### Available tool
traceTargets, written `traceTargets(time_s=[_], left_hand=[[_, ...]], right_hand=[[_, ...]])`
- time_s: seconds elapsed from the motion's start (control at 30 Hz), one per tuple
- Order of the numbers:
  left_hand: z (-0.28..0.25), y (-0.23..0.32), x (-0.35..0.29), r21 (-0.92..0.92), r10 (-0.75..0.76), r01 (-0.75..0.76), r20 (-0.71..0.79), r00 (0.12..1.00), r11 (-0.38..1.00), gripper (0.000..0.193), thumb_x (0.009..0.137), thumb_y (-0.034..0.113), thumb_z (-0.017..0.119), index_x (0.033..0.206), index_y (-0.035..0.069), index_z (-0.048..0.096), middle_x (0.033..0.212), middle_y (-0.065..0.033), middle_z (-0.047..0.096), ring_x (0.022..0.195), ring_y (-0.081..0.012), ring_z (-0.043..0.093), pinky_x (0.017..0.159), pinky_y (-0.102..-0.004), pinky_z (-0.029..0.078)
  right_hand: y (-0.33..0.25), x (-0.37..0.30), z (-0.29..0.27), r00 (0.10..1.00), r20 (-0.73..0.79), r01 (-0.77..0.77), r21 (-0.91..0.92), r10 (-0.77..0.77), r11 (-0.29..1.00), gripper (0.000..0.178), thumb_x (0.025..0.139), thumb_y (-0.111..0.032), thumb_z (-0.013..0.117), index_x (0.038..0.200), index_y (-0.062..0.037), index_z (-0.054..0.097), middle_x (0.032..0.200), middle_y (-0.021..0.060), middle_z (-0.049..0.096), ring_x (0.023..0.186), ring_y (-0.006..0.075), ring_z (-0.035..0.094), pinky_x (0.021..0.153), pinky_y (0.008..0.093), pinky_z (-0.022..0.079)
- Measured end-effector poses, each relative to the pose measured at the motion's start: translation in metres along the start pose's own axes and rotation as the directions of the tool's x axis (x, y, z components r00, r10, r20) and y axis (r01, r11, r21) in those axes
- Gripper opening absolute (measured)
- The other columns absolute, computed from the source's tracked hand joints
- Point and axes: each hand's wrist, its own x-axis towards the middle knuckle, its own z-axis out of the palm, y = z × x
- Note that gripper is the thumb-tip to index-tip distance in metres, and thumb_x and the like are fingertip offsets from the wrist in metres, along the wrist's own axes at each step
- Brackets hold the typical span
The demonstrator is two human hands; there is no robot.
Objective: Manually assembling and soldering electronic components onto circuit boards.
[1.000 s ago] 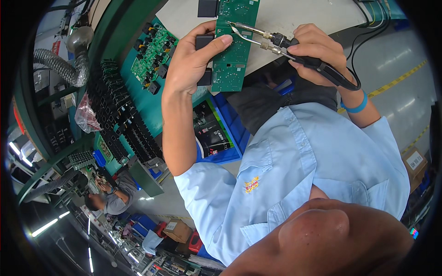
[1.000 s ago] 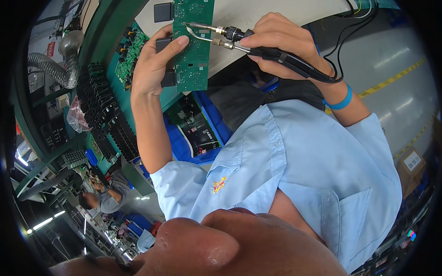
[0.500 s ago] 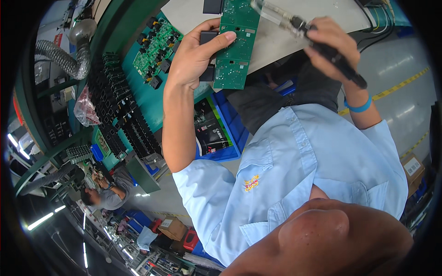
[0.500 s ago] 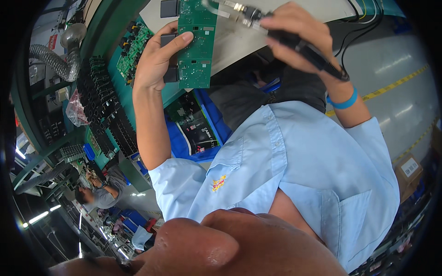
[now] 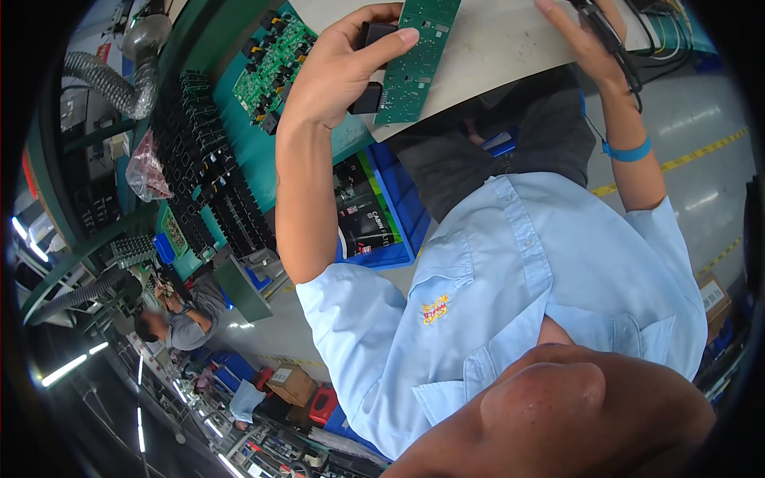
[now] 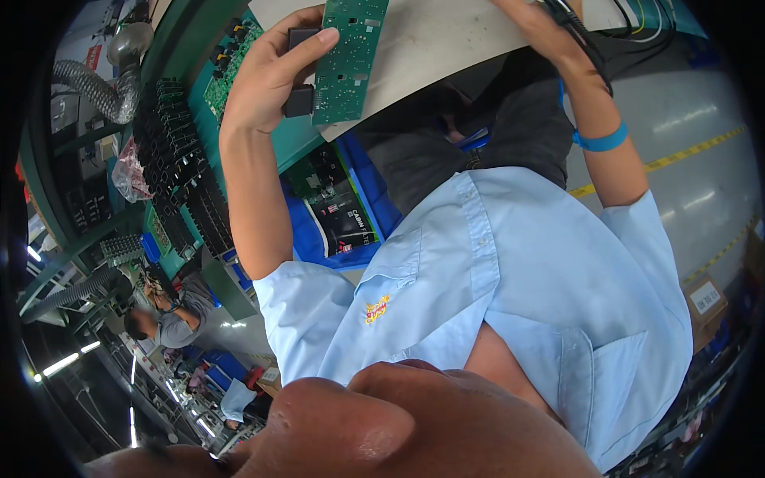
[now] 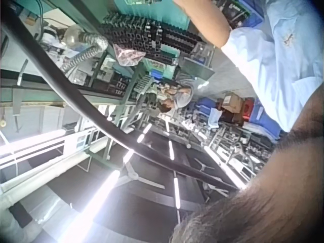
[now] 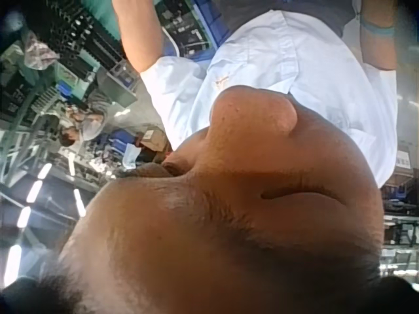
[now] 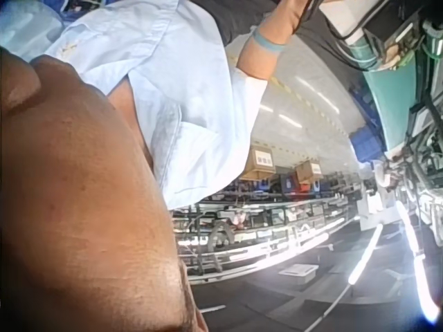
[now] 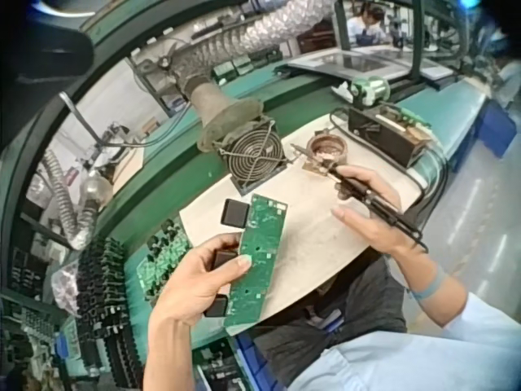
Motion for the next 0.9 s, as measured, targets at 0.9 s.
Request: traceTargets(time_s=[0.9], left_hand=[[0.005, -0.059, -0.065, 0.668, 0.439, -0.284, -0.07, 0.896, 0.688, 0.085, 0.065, 0.013, 0.094, 0.141, 0.0, 0.059, 0.132, -0.0152, 0.068, 0.114, -0.0316, 0.067, 0.102, -0.0396, 0.051]], right_hand=[[0.013, -0.02, 0.03, 0.884, 0.352, 0.409, -0.263, -0.308, 0.874, 0.091, 0.063, -0.032, 0.102, 0.137, -0.0002, 0.06, 0.119, 0.0143, 0.064, 0.102, 0.0276, 0.063, 0.092, 0.0354, 0.05]])
